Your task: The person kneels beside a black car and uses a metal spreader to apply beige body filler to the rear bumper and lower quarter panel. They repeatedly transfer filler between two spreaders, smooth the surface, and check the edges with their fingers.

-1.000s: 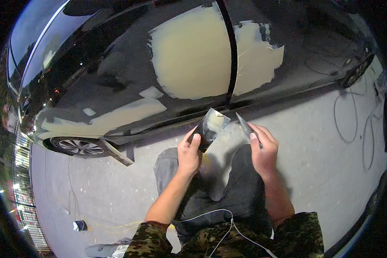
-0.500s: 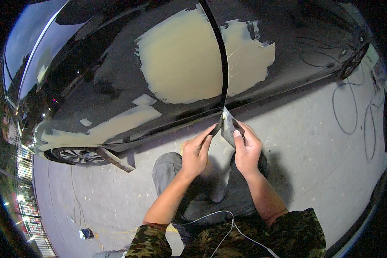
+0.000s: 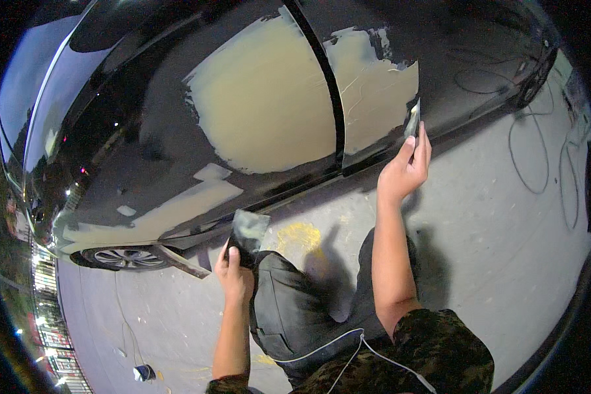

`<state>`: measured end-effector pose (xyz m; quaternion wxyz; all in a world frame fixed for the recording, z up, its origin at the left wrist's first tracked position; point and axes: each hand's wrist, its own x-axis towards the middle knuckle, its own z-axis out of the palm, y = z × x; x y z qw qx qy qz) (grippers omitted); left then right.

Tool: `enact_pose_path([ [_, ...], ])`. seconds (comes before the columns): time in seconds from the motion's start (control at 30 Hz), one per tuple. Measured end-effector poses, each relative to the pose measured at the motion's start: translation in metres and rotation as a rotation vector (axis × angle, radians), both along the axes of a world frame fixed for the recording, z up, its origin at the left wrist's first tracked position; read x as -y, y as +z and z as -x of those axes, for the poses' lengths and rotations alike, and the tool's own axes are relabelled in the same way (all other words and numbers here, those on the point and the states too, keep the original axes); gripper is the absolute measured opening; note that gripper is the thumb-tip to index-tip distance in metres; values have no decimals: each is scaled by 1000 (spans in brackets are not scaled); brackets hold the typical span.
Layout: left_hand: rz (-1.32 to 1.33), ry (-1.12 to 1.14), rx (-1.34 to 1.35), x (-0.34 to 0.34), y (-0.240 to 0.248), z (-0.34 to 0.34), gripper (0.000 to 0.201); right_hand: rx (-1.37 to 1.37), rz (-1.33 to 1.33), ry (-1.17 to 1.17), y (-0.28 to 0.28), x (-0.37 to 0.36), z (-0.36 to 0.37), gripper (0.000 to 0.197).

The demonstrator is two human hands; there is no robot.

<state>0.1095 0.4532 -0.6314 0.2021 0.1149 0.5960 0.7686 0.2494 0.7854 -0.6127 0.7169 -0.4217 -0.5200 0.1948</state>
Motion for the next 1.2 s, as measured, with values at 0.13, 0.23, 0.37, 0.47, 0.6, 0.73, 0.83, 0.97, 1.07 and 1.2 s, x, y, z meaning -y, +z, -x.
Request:
enact_pose_path([
  [0.13, -109, 55, 2, 7, -12, 6, 42, -56, 49, -57, 0, -10, 17, 34],
  [0.23, -166, -11, 15, 12, -9, 7, 40, -53, 57, -89, 2, -15, 21, 34],
  [0.37, -152, -22, 19, 16, -3, 8, 42, 2, 66, -61, 6, -10, 29, 33],
  [0.47, -145, -10, 21, 16, -1, 9, 41, 57, -7, -48, 5, 10, 43, 32],
  [0.6, -146, -32, 26, 14, 1, 9, 42, 70, -96, 49, -7, 42, 67, 39],
  [0.73, -125, -28, 34, 13, 2, 8, 43, 197, -243, 28, -24, 58, 85, 37],
  [0.83, -132, -29, 34, 10, 1, 6, 40, 253, -284, 9, -35, 64, 89, 34],
  [0.97, -143, -32, 34, 5, -2, 8, 42, 221, -310, 44, -40, 73, 65, 27],
  [1.07, -97, -22, -2, 4, -3, 9, 41, 79, -194, 86, -29, 70, 33, 31],
  [1.2, -29, 16, -52, 6, -1, 8, 41, 50, 2, -57, -2, 16, -3, 33],
])
